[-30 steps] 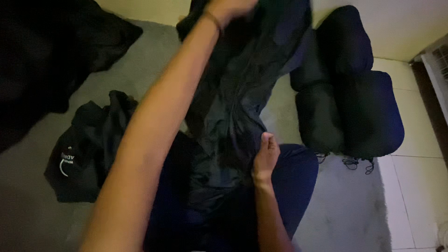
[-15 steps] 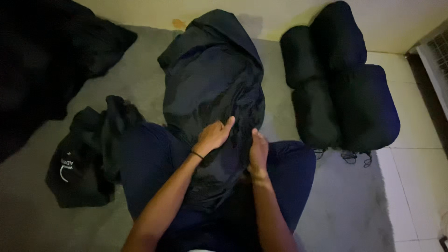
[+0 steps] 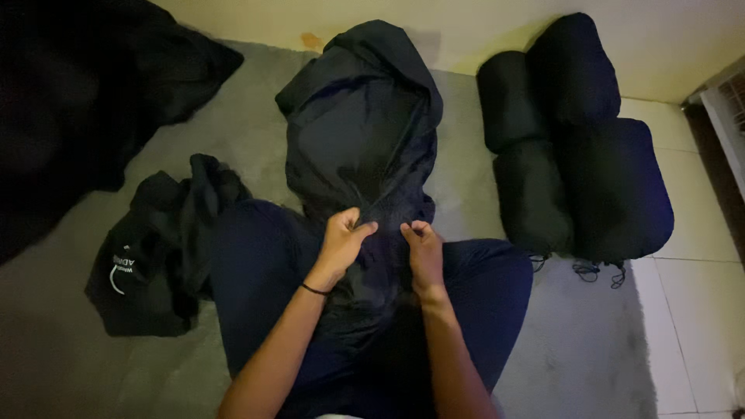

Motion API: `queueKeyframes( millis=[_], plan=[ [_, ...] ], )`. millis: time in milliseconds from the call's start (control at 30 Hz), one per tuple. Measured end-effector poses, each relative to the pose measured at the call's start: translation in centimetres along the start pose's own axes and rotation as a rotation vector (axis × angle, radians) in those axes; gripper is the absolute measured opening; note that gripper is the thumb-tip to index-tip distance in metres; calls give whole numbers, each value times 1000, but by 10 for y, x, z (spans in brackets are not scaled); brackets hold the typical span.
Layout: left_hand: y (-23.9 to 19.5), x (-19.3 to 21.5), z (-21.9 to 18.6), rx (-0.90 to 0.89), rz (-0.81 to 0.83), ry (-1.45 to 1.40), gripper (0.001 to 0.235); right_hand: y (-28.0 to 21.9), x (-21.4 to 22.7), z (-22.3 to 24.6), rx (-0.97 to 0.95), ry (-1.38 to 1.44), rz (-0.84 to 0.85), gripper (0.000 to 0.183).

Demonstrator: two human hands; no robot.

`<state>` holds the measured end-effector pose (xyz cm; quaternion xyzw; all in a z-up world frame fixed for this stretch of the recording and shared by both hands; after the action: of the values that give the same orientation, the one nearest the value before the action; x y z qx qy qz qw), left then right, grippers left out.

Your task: The person sits on the floor and folds a dark-colored jacket by hand. They align the sleeves and smooth the fabric, folding the garment into a smaller shape.

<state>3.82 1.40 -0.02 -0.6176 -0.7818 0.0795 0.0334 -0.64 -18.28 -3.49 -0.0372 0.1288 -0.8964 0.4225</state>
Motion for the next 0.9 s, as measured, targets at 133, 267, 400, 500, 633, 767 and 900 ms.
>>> queueKeyframes(
  millis=[133,267,400,500,633,767,900],
  plan=[
    [-5,6,6,118,135,-144,34,0,2,2,93,-183,57,28],
    [-14,-4,42,223,313,-62,48,31,16,-51,181,-188,64,35],
    [-4,-14,69,230,297,-20,33,-18,0,8,420,-339,-19,40],
    [-1,-6,25,263,206,-44,35,-44,-18,28,396,-183,47,41],
    [7,4,33,265,166,-51,36,-64,-27,29,469,-255,136,42],
    [15,21,10,298,-74,-270,25,-47,-22,5,335,-142,168,32],
    [18,29,-4,350,-217,-449,15,-38,-16,-4,156,-75,223,29]
  ],
)
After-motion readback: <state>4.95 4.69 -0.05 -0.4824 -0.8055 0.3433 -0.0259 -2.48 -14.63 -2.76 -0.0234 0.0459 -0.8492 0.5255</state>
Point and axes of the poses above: each hand's wrist, its own y-axis towards the middle knuckle, its own x-axis out of the back of the hand, z = x × y, the point moved 2 cm from there along y, towards the middle knuckle, and after that the axes turned 15 degrees about -z, right-handed, at the moved point
